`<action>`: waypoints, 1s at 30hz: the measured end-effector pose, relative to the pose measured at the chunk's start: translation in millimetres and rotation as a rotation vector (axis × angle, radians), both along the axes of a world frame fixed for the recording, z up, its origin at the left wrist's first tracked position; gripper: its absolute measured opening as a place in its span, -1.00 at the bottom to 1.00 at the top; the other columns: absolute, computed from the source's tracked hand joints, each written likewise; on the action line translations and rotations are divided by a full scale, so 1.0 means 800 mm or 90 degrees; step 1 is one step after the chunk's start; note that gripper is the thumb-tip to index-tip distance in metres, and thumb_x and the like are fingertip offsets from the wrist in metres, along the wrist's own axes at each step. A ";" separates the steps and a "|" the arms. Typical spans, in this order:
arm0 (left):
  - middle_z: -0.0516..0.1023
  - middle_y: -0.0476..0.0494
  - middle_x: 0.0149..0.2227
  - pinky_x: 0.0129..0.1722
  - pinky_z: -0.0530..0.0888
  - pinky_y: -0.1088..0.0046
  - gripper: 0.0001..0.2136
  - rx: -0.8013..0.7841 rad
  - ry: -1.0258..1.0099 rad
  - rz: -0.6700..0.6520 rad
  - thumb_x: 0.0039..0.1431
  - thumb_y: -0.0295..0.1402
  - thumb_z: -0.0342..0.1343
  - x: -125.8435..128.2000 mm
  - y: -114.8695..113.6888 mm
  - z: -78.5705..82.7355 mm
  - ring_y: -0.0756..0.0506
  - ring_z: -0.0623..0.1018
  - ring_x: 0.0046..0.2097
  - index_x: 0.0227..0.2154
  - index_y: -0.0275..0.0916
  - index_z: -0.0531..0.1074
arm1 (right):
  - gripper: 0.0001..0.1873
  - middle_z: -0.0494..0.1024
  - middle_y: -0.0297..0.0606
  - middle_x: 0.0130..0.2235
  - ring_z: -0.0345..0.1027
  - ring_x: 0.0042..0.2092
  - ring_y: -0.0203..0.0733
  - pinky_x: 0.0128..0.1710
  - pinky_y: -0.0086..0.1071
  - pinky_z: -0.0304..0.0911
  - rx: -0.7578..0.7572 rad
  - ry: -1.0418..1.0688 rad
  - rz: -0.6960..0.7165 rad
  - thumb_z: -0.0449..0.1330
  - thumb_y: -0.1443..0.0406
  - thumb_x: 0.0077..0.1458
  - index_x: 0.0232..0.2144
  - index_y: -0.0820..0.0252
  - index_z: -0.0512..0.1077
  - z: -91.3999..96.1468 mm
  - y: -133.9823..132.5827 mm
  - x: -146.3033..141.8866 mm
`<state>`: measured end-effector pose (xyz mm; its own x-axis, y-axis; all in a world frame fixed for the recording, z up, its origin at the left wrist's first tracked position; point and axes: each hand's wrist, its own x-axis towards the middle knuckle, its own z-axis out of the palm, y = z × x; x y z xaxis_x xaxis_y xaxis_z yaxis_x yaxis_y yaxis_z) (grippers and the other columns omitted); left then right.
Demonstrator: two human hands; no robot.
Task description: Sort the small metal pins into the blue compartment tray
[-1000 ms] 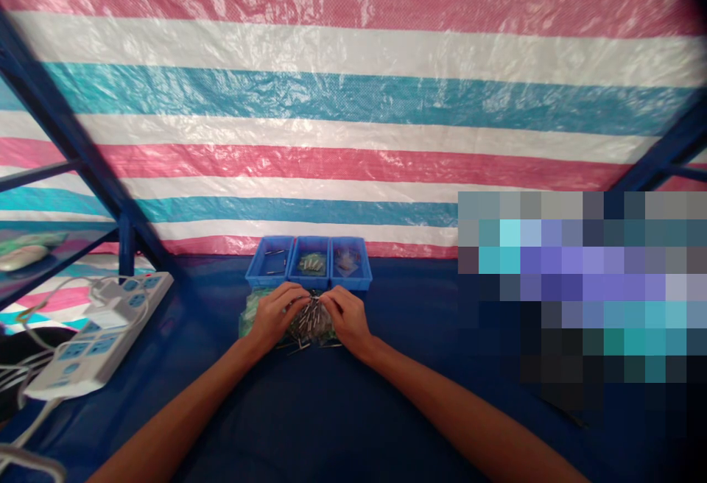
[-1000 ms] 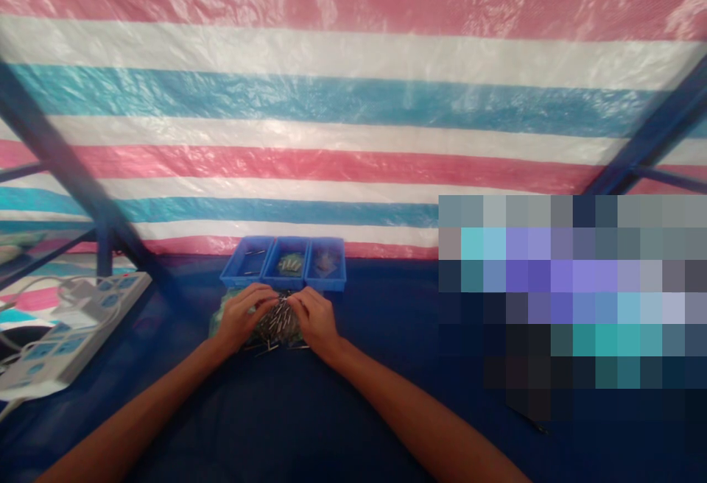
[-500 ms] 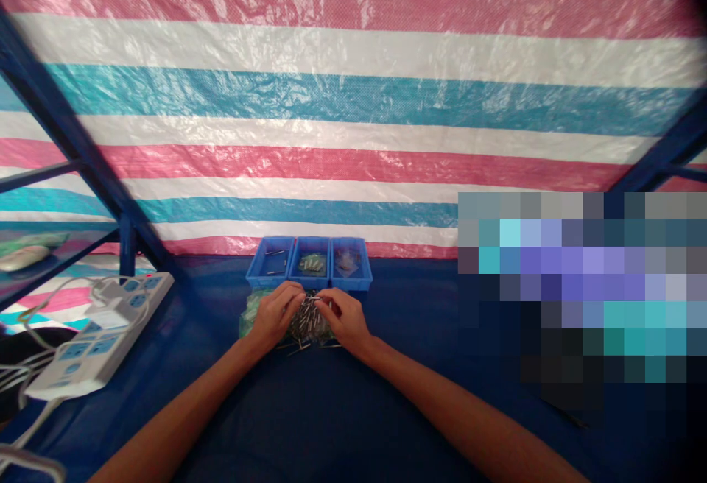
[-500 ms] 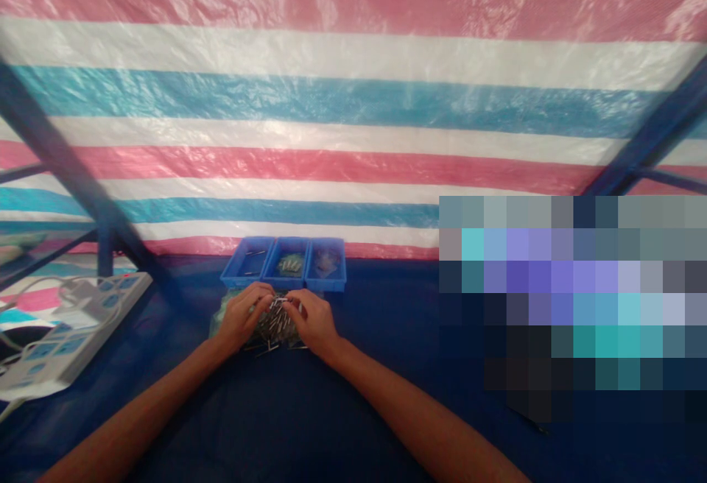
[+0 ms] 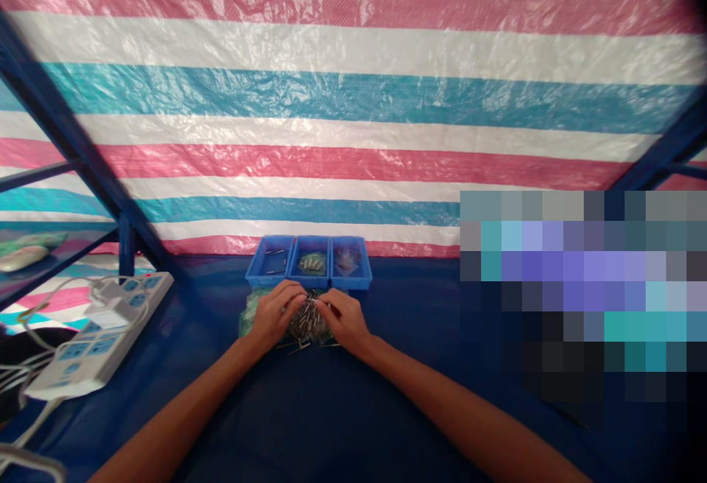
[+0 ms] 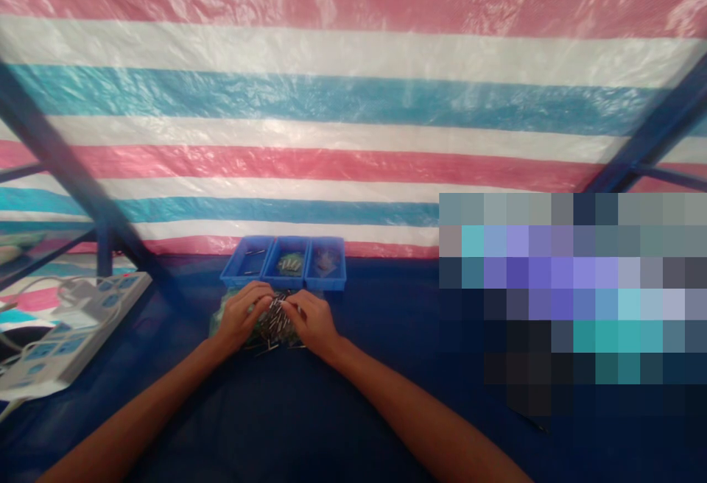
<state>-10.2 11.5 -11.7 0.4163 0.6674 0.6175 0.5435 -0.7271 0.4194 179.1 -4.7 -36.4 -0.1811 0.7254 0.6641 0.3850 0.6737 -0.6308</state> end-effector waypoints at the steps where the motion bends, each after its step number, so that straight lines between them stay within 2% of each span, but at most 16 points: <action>1: 0.51 -0.13 -0.23 -0.16 0.44 0.46 -0.82 0.001 -0.003 0.003 0.29 -0.33 -0.05 0.000 0.000 0.000 -0.04 0.51 -0.17 -0.23 -0.23 0.44 | -0.69 0.40 -0.30 -0.48 0.24 -0.43 -0.29 -0.38 -0.42 0.15 0.000 0.007 -0.006 0.01 0.20 0.25 -0.42 0.22 0.45 0.000 0.000 0.000; 5: 0.51 -0.16 -0.18 -0.18 0.47 0.45 -0.82 0.003 -0.005 0.007 0.27 -0.32 -0.01 0.000 0.001 -0.001 -0.05 0.52 -0.17 -0.16 -0.22 0.44 | -0.65 0.37 -0.30 -0.49 0.24 -0.43 -0.28 -0.38 -0.42 0.15 -0.006 0.021 -0.008 -0.02 0.20 0.27 -0.47 0.21 0.42 0.001 0.001 0.001; 12: 0.51 -0.12 -0.25 -0.17 0.45 0.48 -0.86 0.045 -0.015 -0.017 0.25 -0.37 0.02 -0.001 0.005 -0.006 -0.02 0.51 -0.21 -0.30 -0.22 0.48 | -0.61 0.33 -0.32 -0.52 0.20 -0.45 -0.29 -0.40 -0.42 0.12 -0.004 0.003 -0.014 -0.04 0.19 0.27 -0.54 0.20 0.37 0.001 0.000 0.001; 20: 0.50 -0.12 -0.27 -0.17 0.42 0.51 -0.86 0.013 -0.011 -0.033 0.27 -0.39 -0.02 0.000 0.001 0.000 -0.01 0.50 -0.23 -0.34 -0.25 0.43 | -0.74 0.46 -0.28 -0.40 0.26 -0.42 -0.30 -0.37 -0.44 0.17 -0.024 0.019 -0.006 0.01 0.20 0.25 -0.30 0.23 0.42 0.002 -0.002 0.001; 30: 0.51 -0.14 -0.26 -0.17 0.44 0.48 -0.81 0.010 -0.004 -0.031 0.28 -0.36 -0.06 0.000 -0.002 0.003 -0.03 0.51 -0.21 -0.33 -0.25 0.45 | -0.72 0.41 -0.30 -0.46 0.24 -0.44 -0.29 -0.39 -0.42 0.16 0.002 -0.006 0.005 0.01 0.20 0.25 -0.38 0.22 0.43 0.002 -0.003 0.001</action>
